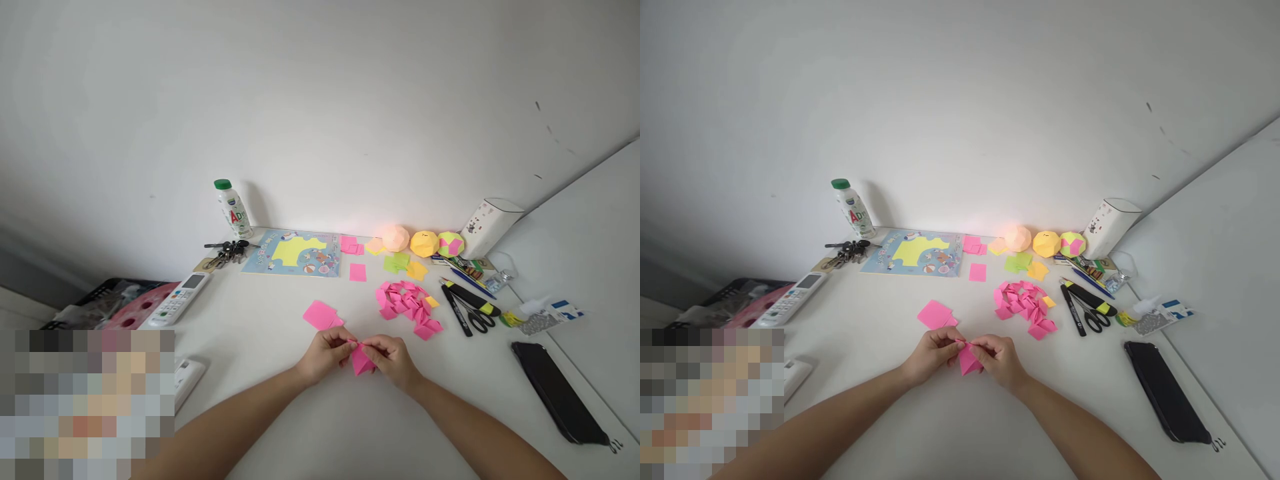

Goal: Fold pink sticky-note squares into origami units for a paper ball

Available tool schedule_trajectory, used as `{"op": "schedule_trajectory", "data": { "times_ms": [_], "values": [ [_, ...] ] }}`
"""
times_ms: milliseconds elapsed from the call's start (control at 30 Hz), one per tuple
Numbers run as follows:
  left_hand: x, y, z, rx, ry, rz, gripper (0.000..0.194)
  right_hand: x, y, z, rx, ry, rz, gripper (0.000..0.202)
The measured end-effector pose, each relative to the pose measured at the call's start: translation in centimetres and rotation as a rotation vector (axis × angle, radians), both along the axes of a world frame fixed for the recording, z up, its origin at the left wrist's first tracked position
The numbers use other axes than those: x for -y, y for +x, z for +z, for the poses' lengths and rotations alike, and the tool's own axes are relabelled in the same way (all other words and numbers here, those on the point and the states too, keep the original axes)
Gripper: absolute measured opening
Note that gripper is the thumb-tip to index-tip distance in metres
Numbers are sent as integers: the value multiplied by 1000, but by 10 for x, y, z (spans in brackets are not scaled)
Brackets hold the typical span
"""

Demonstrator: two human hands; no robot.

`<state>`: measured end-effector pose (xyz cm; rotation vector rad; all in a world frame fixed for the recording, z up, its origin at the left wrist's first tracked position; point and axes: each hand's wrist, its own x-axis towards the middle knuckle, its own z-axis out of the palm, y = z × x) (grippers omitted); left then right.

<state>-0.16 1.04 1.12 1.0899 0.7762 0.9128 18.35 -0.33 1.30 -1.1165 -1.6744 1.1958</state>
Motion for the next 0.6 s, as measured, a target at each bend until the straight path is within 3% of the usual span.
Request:
{"op": "schedule_trajectory", "data": {
  "times_ms": [600],
  "values": [
    [-1, -1, 1, 59, -26, 64, 18, 0, 0, -1, -20, -29, 0, 23]
  ]
}}
